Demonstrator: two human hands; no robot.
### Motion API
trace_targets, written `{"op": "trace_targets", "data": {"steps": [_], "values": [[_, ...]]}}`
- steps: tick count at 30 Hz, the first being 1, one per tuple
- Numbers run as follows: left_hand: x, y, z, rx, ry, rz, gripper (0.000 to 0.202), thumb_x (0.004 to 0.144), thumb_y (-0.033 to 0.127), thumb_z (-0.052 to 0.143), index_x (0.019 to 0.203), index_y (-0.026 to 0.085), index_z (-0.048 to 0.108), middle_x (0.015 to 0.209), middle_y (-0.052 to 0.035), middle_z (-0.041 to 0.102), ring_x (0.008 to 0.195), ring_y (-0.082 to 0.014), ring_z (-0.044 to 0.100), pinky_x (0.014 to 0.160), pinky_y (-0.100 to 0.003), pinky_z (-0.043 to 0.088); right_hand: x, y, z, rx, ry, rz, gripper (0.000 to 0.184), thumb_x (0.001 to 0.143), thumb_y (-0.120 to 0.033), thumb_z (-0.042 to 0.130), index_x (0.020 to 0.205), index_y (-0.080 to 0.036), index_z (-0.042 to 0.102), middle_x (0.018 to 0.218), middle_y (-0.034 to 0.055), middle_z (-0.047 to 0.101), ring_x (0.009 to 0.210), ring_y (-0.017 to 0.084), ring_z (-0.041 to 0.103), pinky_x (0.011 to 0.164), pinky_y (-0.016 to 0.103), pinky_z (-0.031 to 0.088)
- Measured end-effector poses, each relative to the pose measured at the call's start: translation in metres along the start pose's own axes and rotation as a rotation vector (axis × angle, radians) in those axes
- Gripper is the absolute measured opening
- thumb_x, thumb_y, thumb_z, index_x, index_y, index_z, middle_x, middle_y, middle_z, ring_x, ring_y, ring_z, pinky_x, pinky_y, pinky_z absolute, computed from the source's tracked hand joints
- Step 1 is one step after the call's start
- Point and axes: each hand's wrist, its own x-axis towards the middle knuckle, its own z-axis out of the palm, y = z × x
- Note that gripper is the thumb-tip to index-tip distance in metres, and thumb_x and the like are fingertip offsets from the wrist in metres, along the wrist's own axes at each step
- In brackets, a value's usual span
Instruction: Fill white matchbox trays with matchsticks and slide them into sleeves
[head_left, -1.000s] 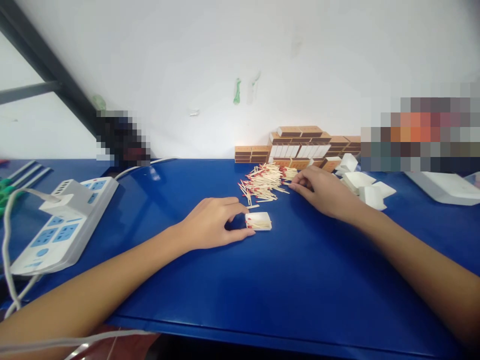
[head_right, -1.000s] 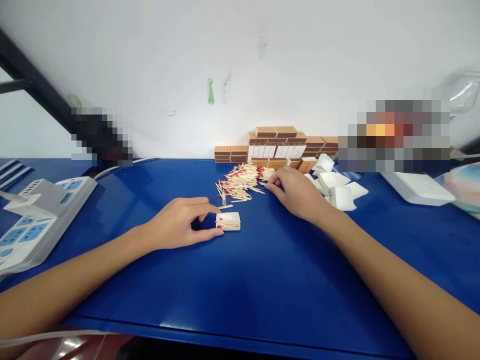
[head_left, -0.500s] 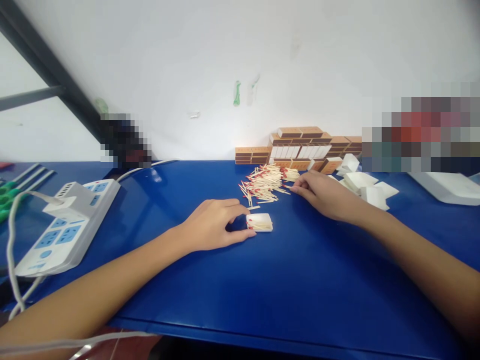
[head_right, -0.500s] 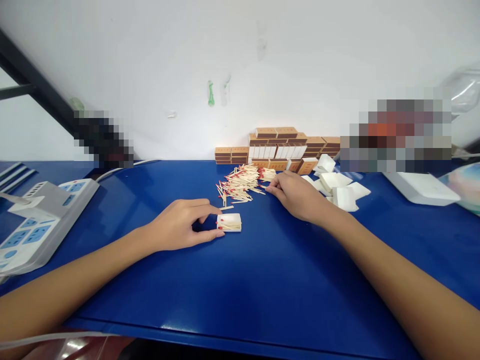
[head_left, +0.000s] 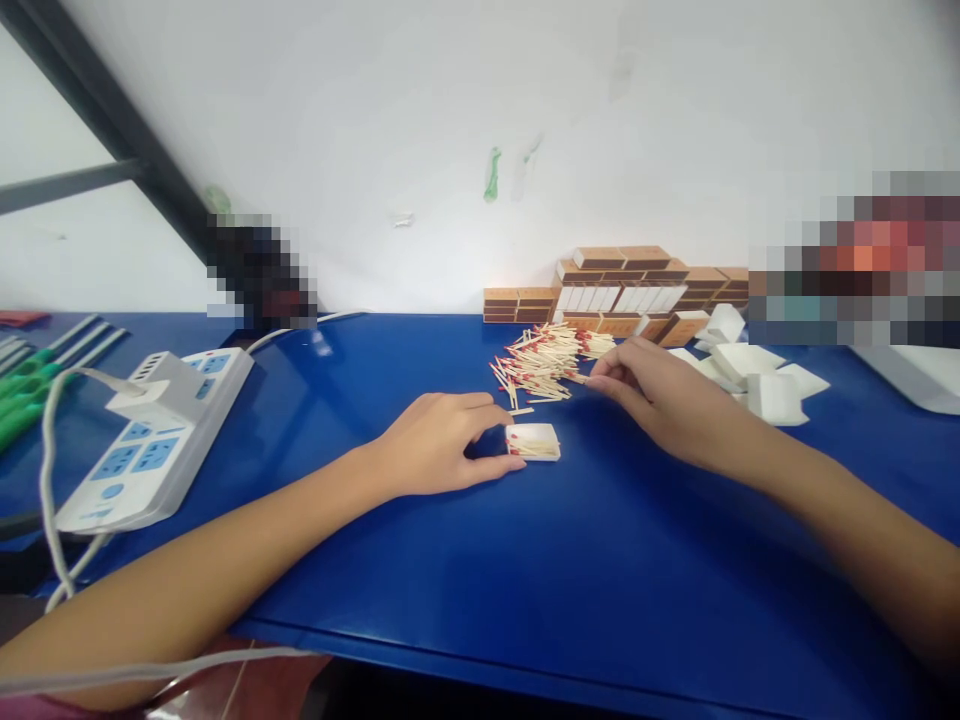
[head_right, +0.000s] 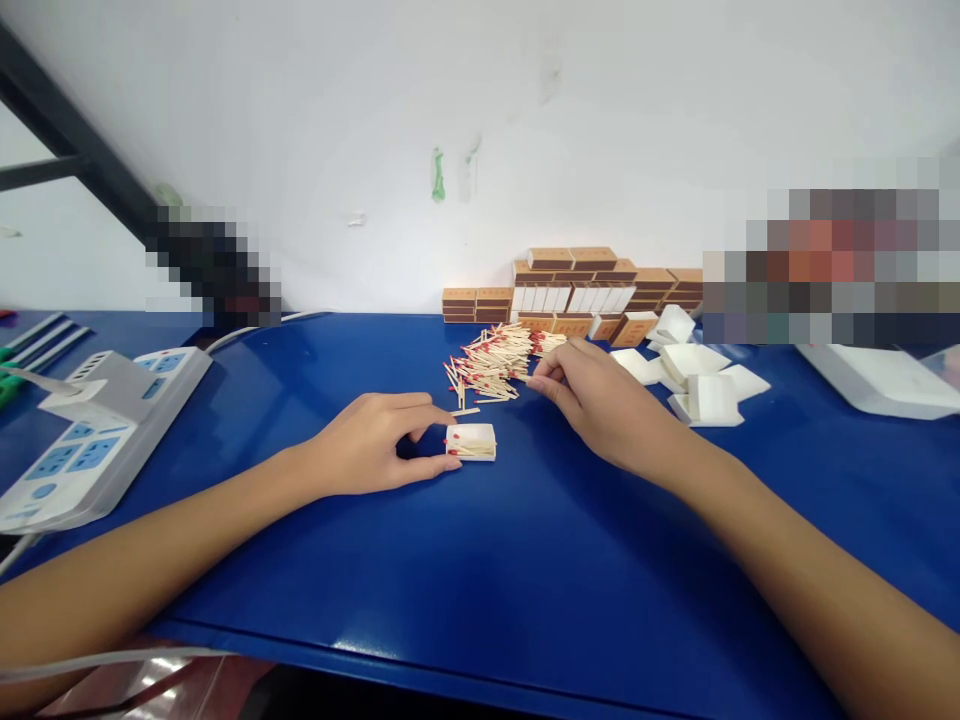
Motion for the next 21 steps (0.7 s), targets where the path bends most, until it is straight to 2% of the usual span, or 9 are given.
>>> {"op": "trace_targets", "data": {"steps": [5, 10, 15, 21], "values": [[0.000, 0.001, -0.001, 0.001, -0.007, -0.005, 0.037, 0.096, 0.051, 0.065, 0.114, 0.020, 0.073, 0.086, -0.0002, 0.066, 0.071, -0.0130, 0.060, 0.061, -0.027, 0.040, -0.007, -0.034, 0.004, 0.063, -0.081, -0.107, 0.022, 0.105, -0.040, 0.051, 0.094, -0.022, 0.057, 0.093, 0.0071, 0.061, 0.087, 0.023, 0.057, 0.076, 0.035, 0.046], [0.000, 0.001, 0.000, 0.012, 0.005, 0.008, 0.037, 0.096, 0.053, 0.064, 0.108, 0.019, 0.073, 0.085, -0.0001, 0.065, 0.070, -0.0133, 0.059, 0.061, -0.027, 0.038, -0.014, -0.061, 0.015, 0.030, -0.123, -0.193, 0.015, 0.106, -0.031, 0.051, 0.095, -0.021, 0.056, 0.098, 0.0079, 0.061, 0.094, 0.025, 0.058, 0.082, 0.038, 0.048], [0.000, 0.001, 0.000, 0.017, 0.012, 0.012, 0.036, 0.097, 0.052, 0.063, 0.108, 0.019, 0.072, 0.083, -0.0001, 0.064, 0.068, -0.0130, 0.058, 0.060, -0.027, 0.037, -0.015, -0.065, 0.020, 0.025, -0.139, -0.233, 0.010, 0.105, -0.026, 0.053, 0.098, -0.020, 0.056, 0.099, 0.0081, 0.061, 0.096, 0.025, 0.059, 0.083, 0.038, 0.049], [0.000, 0.001, -0.002, 0.015, 0.005, 0.012, 0.036, 0.096, 0.051, 0.065, 0.111, 0.020, 0.073, 0.084, 0.0000, 0.065, 0.068, -0.0124, 0.058, 0.059, -0.026, 0.037, -0.016, -0.056, 0.006, 0.046, -0.167, -0.164, 0.016, 0.106, -0.036, 0.052, 0.103, -0.022, 0.058, 0.103, 0.0073, 0.062, 0.097, 0.023, 0.059, 0.083, 0.036, 0.049]]}}
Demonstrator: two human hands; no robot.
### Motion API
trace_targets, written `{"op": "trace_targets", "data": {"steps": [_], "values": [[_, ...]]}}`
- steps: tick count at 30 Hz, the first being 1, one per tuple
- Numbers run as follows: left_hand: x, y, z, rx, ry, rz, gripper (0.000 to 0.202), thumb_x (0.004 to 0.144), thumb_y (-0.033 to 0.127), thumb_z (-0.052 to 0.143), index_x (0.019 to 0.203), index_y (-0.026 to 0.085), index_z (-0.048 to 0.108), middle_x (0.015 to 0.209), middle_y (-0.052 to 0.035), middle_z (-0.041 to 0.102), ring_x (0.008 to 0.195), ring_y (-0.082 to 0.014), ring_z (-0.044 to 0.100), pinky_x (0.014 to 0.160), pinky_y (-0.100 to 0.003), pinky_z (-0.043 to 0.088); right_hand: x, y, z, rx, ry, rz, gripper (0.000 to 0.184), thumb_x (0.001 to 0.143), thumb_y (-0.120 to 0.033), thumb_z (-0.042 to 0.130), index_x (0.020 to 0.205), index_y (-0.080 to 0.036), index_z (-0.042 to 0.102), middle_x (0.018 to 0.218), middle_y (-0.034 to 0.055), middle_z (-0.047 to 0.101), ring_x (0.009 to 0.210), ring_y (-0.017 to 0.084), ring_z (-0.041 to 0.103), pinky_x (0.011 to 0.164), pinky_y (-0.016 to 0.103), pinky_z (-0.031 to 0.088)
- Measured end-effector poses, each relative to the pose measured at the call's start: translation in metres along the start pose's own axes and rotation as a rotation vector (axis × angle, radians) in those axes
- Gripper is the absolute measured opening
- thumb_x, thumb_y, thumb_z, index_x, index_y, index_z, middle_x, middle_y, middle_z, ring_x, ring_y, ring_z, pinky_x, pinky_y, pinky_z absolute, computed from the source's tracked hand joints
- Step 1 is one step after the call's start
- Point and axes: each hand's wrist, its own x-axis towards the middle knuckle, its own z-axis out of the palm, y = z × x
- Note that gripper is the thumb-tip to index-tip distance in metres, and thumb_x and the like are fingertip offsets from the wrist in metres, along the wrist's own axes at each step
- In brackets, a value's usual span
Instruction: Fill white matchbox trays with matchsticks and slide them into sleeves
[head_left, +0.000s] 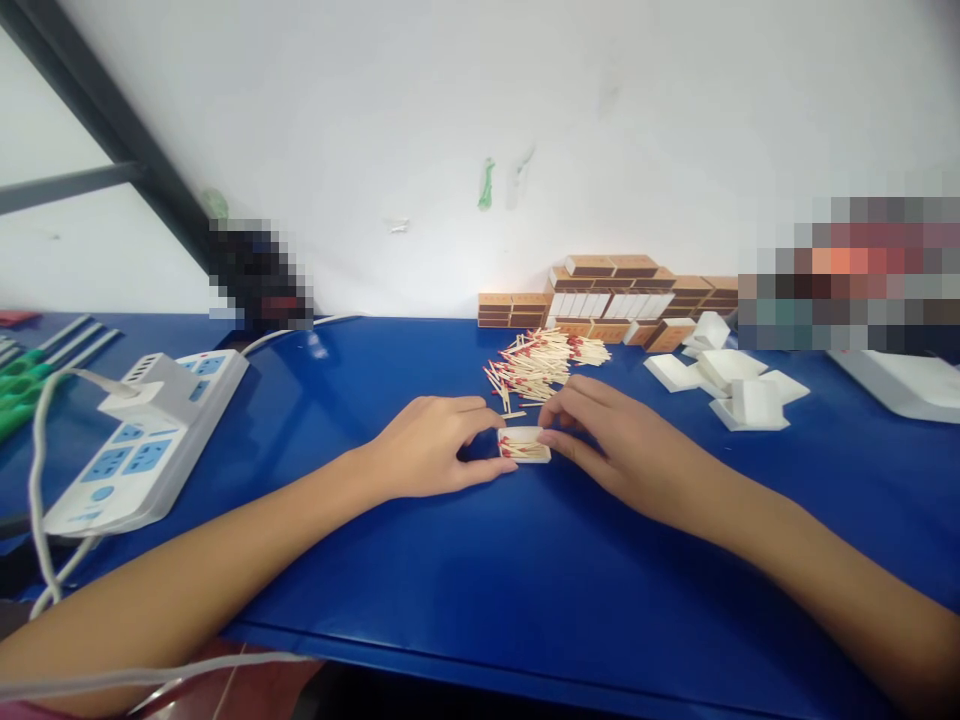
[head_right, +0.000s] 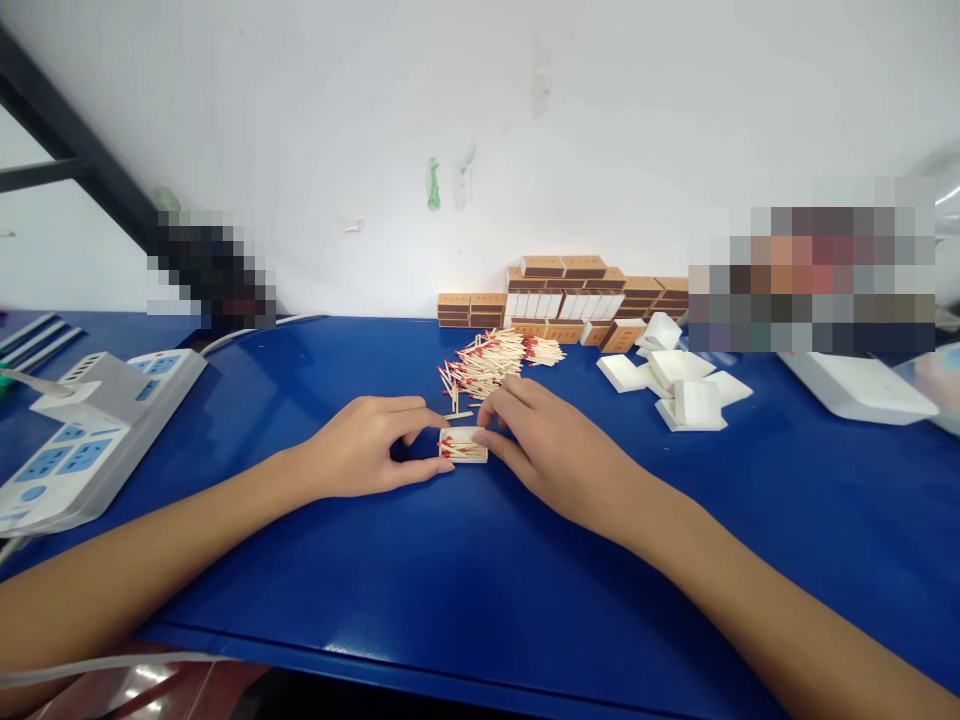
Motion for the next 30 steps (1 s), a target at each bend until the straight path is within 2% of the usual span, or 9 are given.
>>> {"op": "trace_targets", "data": {"steps": [4, 8, 17, 23, 30], "values": [[0.000, -0.001, 0.000, -0.008, -0.011, -0.007, 0.036, 0.096, 0.051, 0.065, 0.113, 0.020, 0.072, 0.087, 0.0003, 0.067, 0.070, -0.0121, 0.060, 0.060, -0.026, 0.039, -0.004, 0.004, -0.009, 0.029, -0.061, 0.049, 0.016, 0.104, -0.037, 0.053, 0.101, -0.024, 0.060, 0.097, 0.0050, 0.062, 0.088, 0.021, 0.060, 0.075, 0.033, 0.048], [0.000, -0.001, 0.001, -0.014, -0.009, -0.010, 0.037, 0.096, 0.051, 0.065, 0.114, 0.020, 0.073, 0.089, -0.0004, 0.068, 0.072, -0.0130, 0.062, 0.062, -0.027, 0.041, -0.003, 0.004, -0.008, 0.062, -0.097, 0.061, 0.017, 0.105, -0.033, 0.050, 0.097, -0.023, 0.060, 0.097, 0.0044, 0.062, 0.085, 0.019, 0.059, 0.073, 0.031, 0.048], [0.000, 0.000, 0.000, 0.011, -0.015, -0.007, 0.038, 0.097, 0.052, 0.064, 0.112, 0.019, 0.073, 0.087, -0.0006, 0.067, 0.070, -0.0136, 0.060, 0.060, -0.028, 0.038, 0.001, -0.005, 0.002, 0.087, -0.010, 0.011, 0.010, 0.102, -0.026, 0.056, 0.096, -0.022, 0.063, 0.092, 0.0042, 0.062, 0.084, 0.019, 0.060, 0.073, 0.031, 0.047], [-0.001, 0.000, 0.001, 0.014, -0.010, 0.007, 0.038, 0.098, 0.053, 0.061, 0.110, 0.019, 0.072, 0.085, 0.0001, 0.064, 0.070, -0.0133, 0.059, 0.061, -0.028, 0.039, 0.002, -0.011, 0.005, 0.171, 0.052, -0.006, 0.009, 0.102, -0.028, 0.059, 0.099, -0.022, 0.067, 0.090, 0.0029, 0.060, 0.079, 0.016, 0.059, 0.070, 0.029, 0.048], [-0.001, 0.001, 0.001, 0.012, 0.011, 0.032, 0.037, 0.097, 0.053, 0.062, 0.105, 0.018, 0.072, 0.080, 0.0005, 0.063, 0.069, -0.0134, 0.060, 0.059, -0.028, 0.039, 0.003, -0.018, 0.009, 0.198, -0.022, 0.016, 0.013, 0.102, -0.027, 0.058, 0.095, -0.022, 0.068, 0.096, 0.0054, 0.064, 0.083, 0.017, 0.062, 0.072, 0.030, 0.051]]}}
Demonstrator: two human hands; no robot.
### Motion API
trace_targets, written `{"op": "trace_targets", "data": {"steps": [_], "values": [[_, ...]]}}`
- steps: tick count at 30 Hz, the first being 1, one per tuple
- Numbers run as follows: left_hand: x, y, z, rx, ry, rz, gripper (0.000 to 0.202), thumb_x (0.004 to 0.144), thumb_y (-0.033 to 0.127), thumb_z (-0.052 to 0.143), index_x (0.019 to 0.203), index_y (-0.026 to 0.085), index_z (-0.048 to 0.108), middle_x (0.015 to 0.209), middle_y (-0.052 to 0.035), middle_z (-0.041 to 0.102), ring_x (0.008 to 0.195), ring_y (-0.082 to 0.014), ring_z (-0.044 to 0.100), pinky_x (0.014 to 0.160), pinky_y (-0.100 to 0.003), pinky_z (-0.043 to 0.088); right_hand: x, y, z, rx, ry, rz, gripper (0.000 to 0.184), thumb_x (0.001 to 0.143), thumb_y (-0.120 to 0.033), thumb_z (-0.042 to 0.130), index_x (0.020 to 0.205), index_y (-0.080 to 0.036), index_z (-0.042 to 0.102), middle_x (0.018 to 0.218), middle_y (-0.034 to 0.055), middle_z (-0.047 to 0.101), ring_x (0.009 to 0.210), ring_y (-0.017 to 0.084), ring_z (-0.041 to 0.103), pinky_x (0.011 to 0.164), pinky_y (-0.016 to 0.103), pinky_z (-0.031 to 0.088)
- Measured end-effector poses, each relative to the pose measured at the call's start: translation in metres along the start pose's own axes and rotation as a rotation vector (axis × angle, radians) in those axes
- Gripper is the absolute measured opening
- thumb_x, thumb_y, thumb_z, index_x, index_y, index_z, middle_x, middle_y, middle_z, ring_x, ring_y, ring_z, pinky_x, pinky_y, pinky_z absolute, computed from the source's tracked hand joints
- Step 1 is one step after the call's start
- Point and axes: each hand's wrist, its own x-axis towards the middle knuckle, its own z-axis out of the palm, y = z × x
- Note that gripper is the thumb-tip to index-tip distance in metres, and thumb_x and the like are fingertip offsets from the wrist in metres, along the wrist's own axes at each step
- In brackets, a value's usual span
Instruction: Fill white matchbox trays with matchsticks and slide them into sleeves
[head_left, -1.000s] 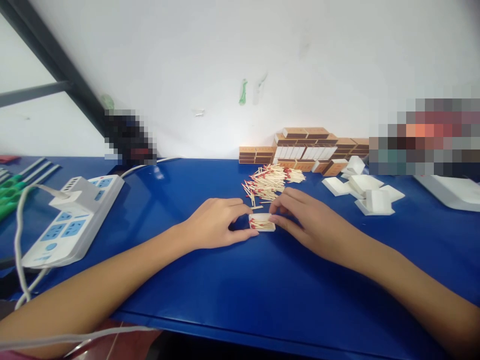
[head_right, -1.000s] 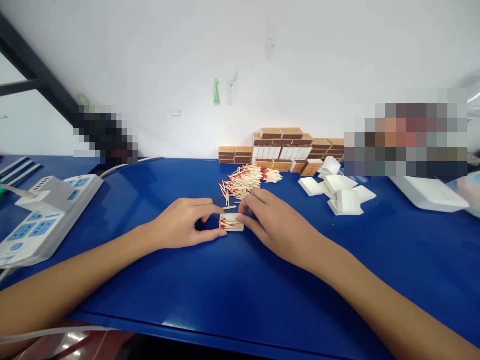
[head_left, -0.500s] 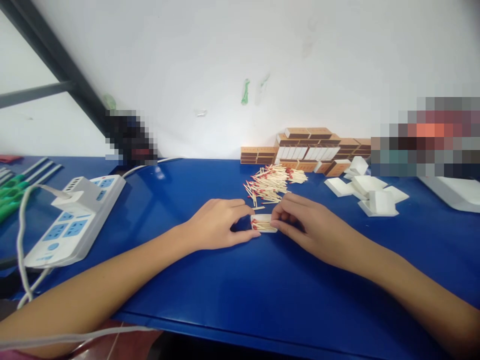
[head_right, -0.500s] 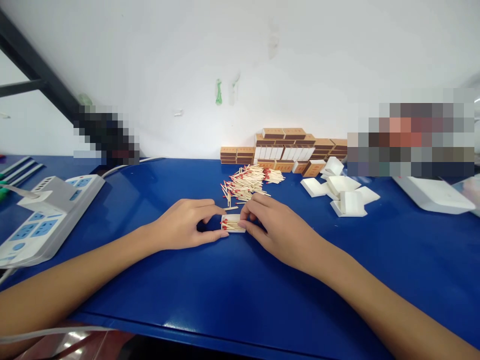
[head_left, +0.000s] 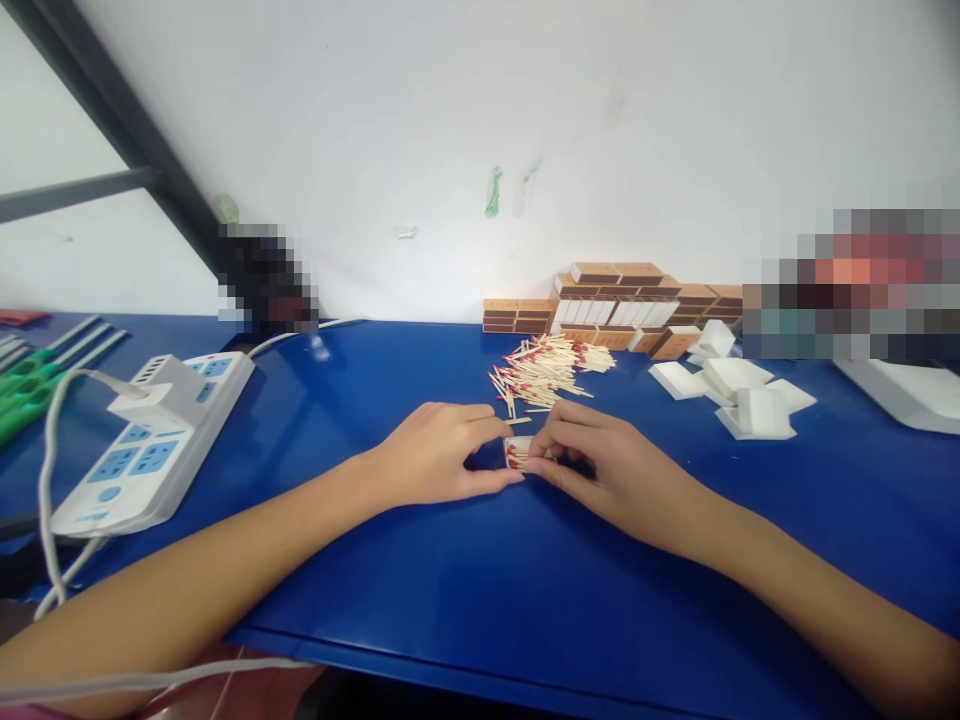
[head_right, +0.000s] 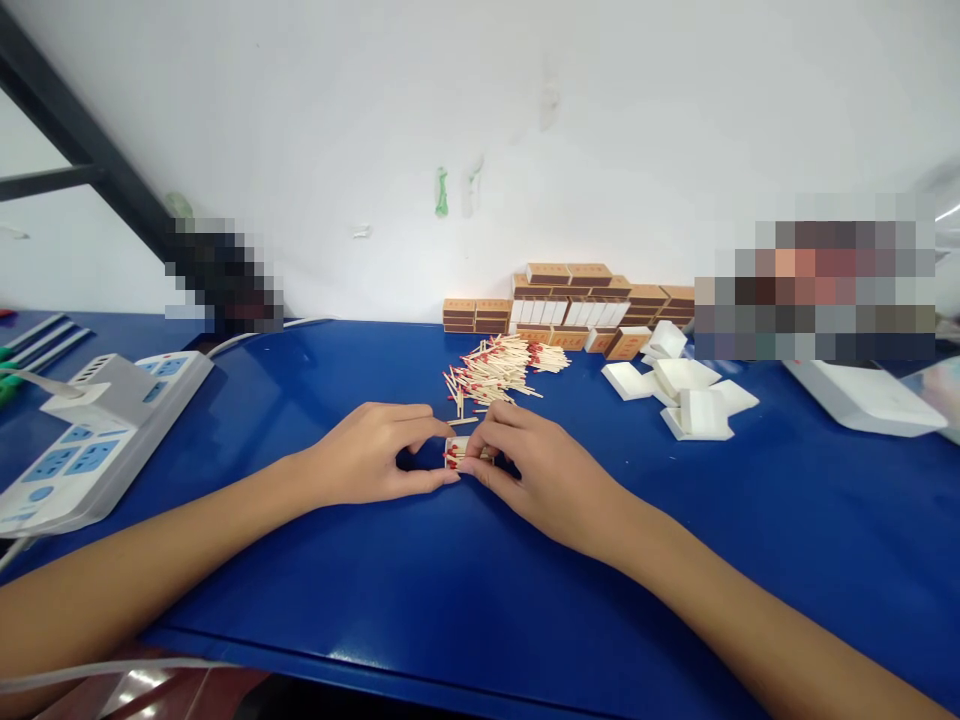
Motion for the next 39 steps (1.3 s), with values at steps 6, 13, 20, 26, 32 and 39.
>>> {"op": "trace_targets", "data": {"steps": [6, 13, 20, 26, 32, 39], "values": [[0.000, -0.001, 0.002, -0.021, -0.013, 0.011, 0.035, 0.096, 0.052, 0.064, 0.106, 0.019, 0.072, 0.082, 0.0003, 0.065, 0.073, -0.0142, 0.063, 0.061, -0.027, 0.040, 0.001, -0.003, 0.003, 0.020, -0.045, 0.030, 0.016, 0.104, -0.029, 0.056, 0.094, -0.022, 0.066, 0.093, 0.0040, 0.063, 0.083, 0.017, 0.061, 0.073, 0.030, 0.049], [-0.001, 0.001, 0.004, 0.022, 0.033, 0.090, 0.034, 0.098, 0.050, 0.062, 0.102, 0.017, 0.071, 0.083, 0.0002, 0.067, 0.072, -0.0136, 0.062, 0.062, -0.028, 0.041, 0.002, -0.010, 0.003, 0.063, -0.068, 0.104, 0.016, 0.102, -0.030, 0.060, 0.089, -0.021, 0.067, 0.085, 0.0011, 0.060, 0.073, 0.015, 0.057, 0.066, 0.028, 0.045], [-0.001, 0.002, 0.004, 0.045, 0.055, 0.146, 0.037, 0.099, 0.053, 0.062, 0.095, 0.017, 0.071, 0.080, 0.0002, 0.066, 0.070, -0.0130, 0.062, 0.061, -0.028, 0.042, 0.000, -0.015, 0.002, -0.032, -0.096, 0.035, 0.016, 0.104, -0.023, 0.052, 0.093, -0.021, 0.063, 0.098, 0.0052, 0.065, 0.082, 0.018, 0.062, 0.069, 0.030, 0.049], [-0.002, 0.001, 0.004, 0.049, 0.054, 0.106, 0.039, 0.097, 0.055, 0.062, 0.101, 0.018, 0.071, 0.080, 0.0000, 0.066, 0.070, -0.0134, 0.063, 0.060, -0.028, 0.043, 0.001, -0.006, 0.003, -0.106, -0.029, -0.024, 0.017, 0.105, -0.026, 0.052, 0.092, -0.022, 0.062, 0.095, 0.0051, 0.065, 0.081, 0.018, 0.064, 0.069, 0.030, 0.050], [-0.002, 0.000, 0.002, 0.049, 0.042, 0.081, 0.038, 0.097, 0.054, 0.062, 0.104, 0.018, 0.073, 0.081, -0.0003, 0.067, 0.070, -0.0135, 0.063, 0.061, -0.028, 0.043, 0.002, 0.011, -0.010, -0.152, 0.131, -0.046, 0.020, 0.105, -0.031, 0.052, 0.094, -0.022, 0.066, 0.086, 0.0043, 0.062, 0.075, 0.018, 0.059, 0.068, 0.031, 0.045], [-0.003, -0.004, 0.000, 0.037, 0.046, 0.049, 0.039, 0.097, 0.054, 0.062, 0.105, 0.018, 0.074, 0.079, -0.0002, 0.065, 0.068, -0.0131, 0.062, 0.059, -0.027, 0.042, 0.000, 0.069, -0.050, -0.389, 0.347, 0.226, 0.028, 0.099, -0.044, 0.055, 0.083, -0.023, 0.063, 0.072, 0.0029, 0.056, 0.063, 0.020, 0.051, 0.059, 0.035, 0.037]]}}
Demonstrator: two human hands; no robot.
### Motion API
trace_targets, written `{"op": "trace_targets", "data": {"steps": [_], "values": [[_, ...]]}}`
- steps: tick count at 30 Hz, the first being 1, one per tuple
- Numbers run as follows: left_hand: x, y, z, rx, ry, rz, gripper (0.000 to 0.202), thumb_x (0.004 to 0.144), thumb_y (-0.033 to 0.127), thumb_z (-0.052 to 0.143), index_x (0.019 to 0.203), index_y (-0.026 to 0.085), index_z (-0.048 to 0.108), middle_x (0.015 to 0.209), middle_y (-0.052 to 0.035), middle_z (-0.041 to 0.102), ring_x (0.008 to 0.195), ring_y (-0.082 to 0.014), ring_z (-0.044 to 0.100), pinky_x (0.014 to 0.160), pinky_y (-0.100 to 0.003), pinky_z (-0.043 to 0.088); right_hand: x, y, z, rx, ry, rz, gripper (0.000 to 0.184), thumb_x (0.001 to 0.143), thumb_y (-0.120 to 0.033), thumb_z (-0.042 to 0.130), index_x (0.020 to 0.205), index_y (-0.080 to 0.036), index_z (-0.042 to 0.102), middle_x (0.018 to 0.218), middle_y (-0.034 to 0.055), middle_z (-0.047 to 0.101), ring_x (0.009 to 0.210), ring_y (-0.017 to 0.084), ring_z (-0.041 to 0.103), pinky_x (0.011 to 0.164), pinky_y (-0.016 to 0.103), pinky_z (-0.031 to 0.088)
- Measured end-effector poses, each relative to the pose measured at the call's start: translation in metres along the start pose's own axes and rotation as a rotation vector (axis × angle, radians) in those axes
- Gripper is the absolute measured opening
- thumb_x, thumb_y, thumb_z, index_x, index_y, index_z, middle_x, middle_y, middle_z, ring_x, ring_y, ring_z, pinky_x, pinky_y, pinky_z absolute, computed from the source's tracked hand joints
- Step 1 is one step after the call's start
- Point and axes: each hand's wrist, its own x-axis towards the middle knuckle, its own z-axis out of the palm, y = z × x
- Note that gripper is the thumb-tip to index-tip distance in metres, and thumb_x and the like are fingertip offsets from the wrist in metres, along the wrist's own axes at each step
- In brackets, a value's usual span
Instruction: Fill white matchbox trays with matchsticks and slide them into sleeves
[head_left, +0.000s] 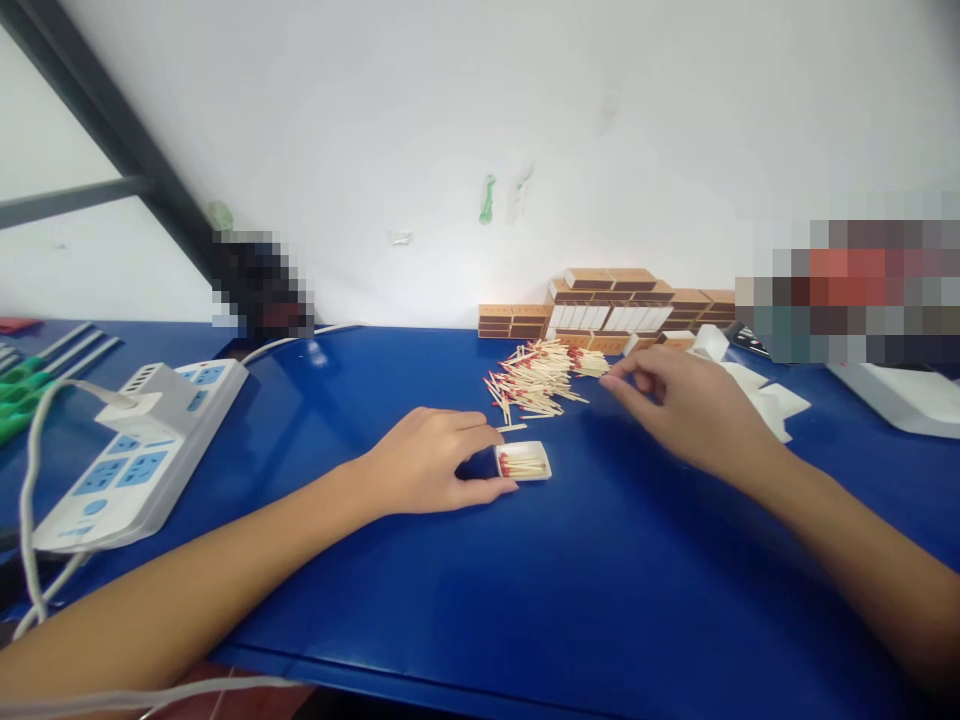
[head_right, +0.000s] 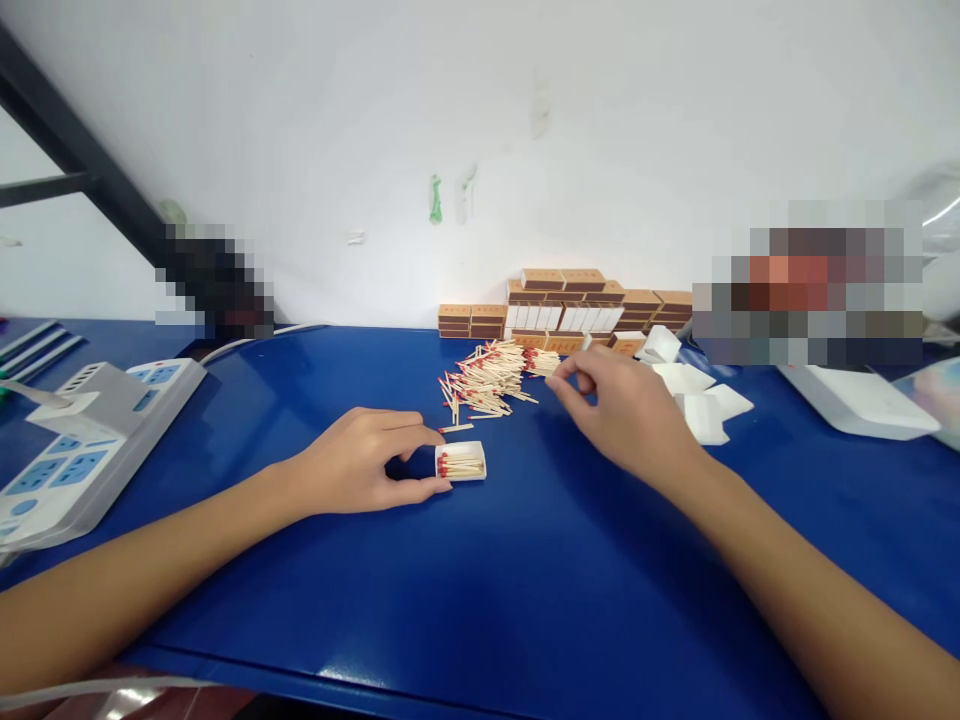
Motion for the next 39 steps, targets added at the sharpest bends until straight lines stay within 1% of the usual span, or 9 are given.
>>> {"op": "trace_targets", "data": {"steps": [3, 7, 12, 20, 25, 29, 32, 36, 39], "values": [[0.000, -0.001, 0.000, 0.008, -0.005, -0.005, 0.040, 0.097, 0.055, 0.061, 0.104, 0.018, 0.074, 0.079, -0.0007, 0.065, 0.068, -0.0133, 0.061, 0.058, -0.027, 0.042, 0.001, 0.011, 0.003, 0.034, -0.054, -0.014, 0.031, 0.099, -0.050, 0.056, 0.086, -0.023, 0.066, 0.073, 0.0034, 0.058, 0.064, 0.019, 0.052, 0.059, 0.034, 0.038], [0.001, 0.000, 0.002, -0.012, -0.016, -0.009, 0.039, 0.097, 0.054, 0.061, 0.105, 0.018, 0.074, 0.079, -0.0008, 0.066, 0.068, -0.0136, 0.062, 0.059, -0.027, 0.042, 0.001, 0.004, 0.019, 0.092, -0.096, -0.053, 0.035, 0.098, -0.055, 0.057, 0.095, -0.022, 0.068, 0.080, 0.0045, 0.061, 0.067, 0.018, 0.053, 0.060, 0.033, 0.041], [0.000, 0.000, 0.003, -0.035, -0.023, -0.021, 0.038, 0.096, 0.054, 0.063, 0.108, 0.019, 0.074, 0.079, -0.0001, 0.067, 0.068, -0.0134, 0.063, 0.059, -0.027, 0.041, 0.009, -0.001, 0.035, 0.079, -0.118, -0.032, 0.031, 0.100, -0.049, 0.056, 0.088, -0.021, 0.064, 0.086, 0.0059, 0.062, 0.072, 0.019, 0.055, 0.065, 0.034, 0.043], [0.001, 0.001, 0.001, -0.036, -0.024, -0.020, 0.039, 0.097, 0.053, 0.063, 0.106, 0.018, 0.075, 0.079, 0.0000, 0.067, 0.067, -0.0133, 0.063, 0.059, -0.028, 0.041, 0.003, 0.005, 0.024, 0.025, -0.229, -0.039, 0.031, 0.102, -0.043, 0.045, 0.088, -0.021, 0.061, 0.093, 0.0087, 0.063, 0.079, 0.024, 0.061, 0.070, 0.038, 0.046], [0.001, 0.000, 0.002, -0.039, -0.031, -0.021, 0.039, 0.097, 0.053, 0.063, 0.106, 0.018, 0.075, 0.079, 0.0000, 0.067, 0.067, -0.0132, 0.063, 0.059, -0.027, 0.041, -0.002, 0.010, 0.024, -0.018, -0.259, -0.041, 0.029, 0.103, -0.041, 0.041, 0.091, -0.021, 0.060, 0.096, 0.0090, 0.062, 0.080, 0.024, 0.062, 0.073, 0.038, 0.046], [0.001, -0.001, 0.003, -0.025, -0.020, -0.018, 0.039, 0.097, 0.053, 0.063, 0.106, 0.018, 0.074, 0.079, -0.0002, 0.067, 0.069, -0.0138, 0.063, 0.059, -0.027, 0.040, -0.003, 0.012, 0.019, 0.015, -0.277, -0.046, 0.030, 0.103, -0.041, 0.040, 0.091, -0.021, 0.058, 0.095, 0.0086, 0.061, 0.080, 0.024, 0.062, 0.074, 0.038, 0.045], [0.001, 0.000, 0.003, -0.010, -0.012, -0.049, 0.037, 0.096, 0.052, 0.065, 0.106, 0.018, 0.075, 0.079, -0.0002, 0.067, 0.068, -0.0139, 0.062, 0.059, -0.027, 0.039, -0.005, 0.001, 0.012, 0.081, -0.268, -0.047, 0.031, 0.105, -0.044, 0.040, 0.093, -0.022, 0.058, 0.096, 0.0083, 0.062, 0.083, 0.024, 0.060, 0.074, 0.037, 0.045], [0.002, 0.002, 0.002, -0.031, -0.010, -0.090, 0.035, 0.095, 0.051, 0.066, 0.106, 0.018, 0.075, 0.079, 0.0007, 0.066, 0.067, -0.0129, 0.061, 0.060, -0.027, 0.040, -0.013, -0.035, 0.006, 0.228, -0.291, -0.098, 0.025, 0.107, -0.042, 0.044, 0.097, -0.023, 0.057, 0.096, 0.0063, 0.063, 0.084, 0.022, 0.059, 0.073, 0.034, 0.046], [0.002, 0.003, 0.002, -0.047, -0.023, -0.079, 0.036, 0.095, 0.051, 0.066, 0.104, 0.018, 0.074, 0.079, 0.0010, 0.065, 0.067, -0.0128, 0.061, 0.059, -0.026, 0.040, -0.020, -0.060, 0.008, 0.294, -0.351, -0.158, 0.021, 0.108, -0.034, 0.044, 0.095, -0.022, 0.056, 0.098, 0.0054, 0.062, 0.084, 0.019, 0.060, 0.073, 0.033, 0.048]]}}
